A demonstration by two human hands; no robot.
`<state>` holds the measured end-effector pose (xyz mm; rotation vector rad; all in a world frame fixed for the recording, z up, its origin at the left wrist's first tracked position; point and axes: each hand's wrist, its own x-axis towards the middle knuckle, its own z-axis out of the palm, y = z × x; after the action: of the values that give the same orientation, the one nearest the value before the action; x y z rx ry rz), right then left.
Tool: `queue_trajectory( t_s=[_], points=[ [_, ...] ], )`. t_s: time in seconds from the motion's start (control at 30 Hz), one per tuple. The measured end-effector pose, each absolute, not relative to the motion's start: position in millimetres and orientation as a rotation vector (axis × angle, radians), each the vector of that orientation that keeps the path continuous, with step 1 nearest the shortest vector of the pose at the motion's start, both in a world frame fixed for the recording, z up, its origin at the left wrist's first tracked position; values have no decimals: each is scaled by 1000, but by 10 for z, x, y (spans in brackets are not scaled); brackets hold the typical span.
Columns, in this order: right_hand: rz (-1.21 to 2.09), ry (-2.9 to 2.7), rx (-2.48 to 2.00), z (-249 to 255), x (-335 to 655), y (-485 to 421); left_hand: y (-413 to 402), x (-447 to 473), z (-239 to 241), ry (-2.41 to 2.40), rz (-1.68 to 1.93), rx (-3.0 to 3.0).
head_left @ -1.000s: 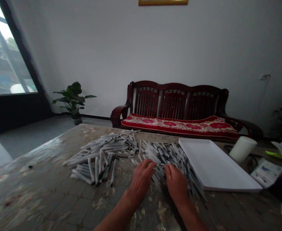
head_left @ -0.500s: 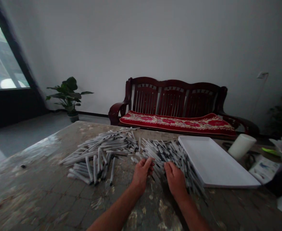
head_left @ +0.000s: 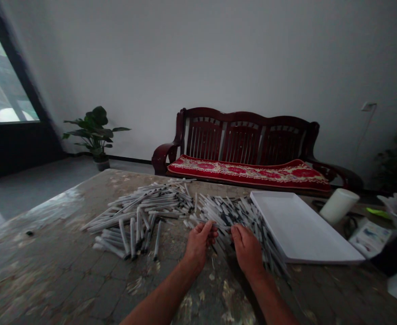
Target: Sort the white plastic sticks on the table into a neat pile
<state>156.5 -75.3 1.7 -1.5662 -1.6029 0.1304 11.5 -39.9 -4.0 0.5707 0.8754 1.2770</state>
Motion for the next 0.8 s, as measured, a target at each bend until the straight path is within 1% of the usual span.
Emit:
queue_trajectory(
  t_s=[0.2,0.37,0.57,0.8],
  points=[
    [188,-1586,-1462,-1,1588,-742,-394,112,-52,872,1289,592],
    [192,-1583,-1566,3,1580,-735,-392,123,-47,883,1291,611],
    [207,-1543,-1488,6,1581,-722,-383,132,-37,862,1316,566],
    [179,-1562,-1565,0,1580,-718,-390,132,-20,856,1308,552]
  ],
)
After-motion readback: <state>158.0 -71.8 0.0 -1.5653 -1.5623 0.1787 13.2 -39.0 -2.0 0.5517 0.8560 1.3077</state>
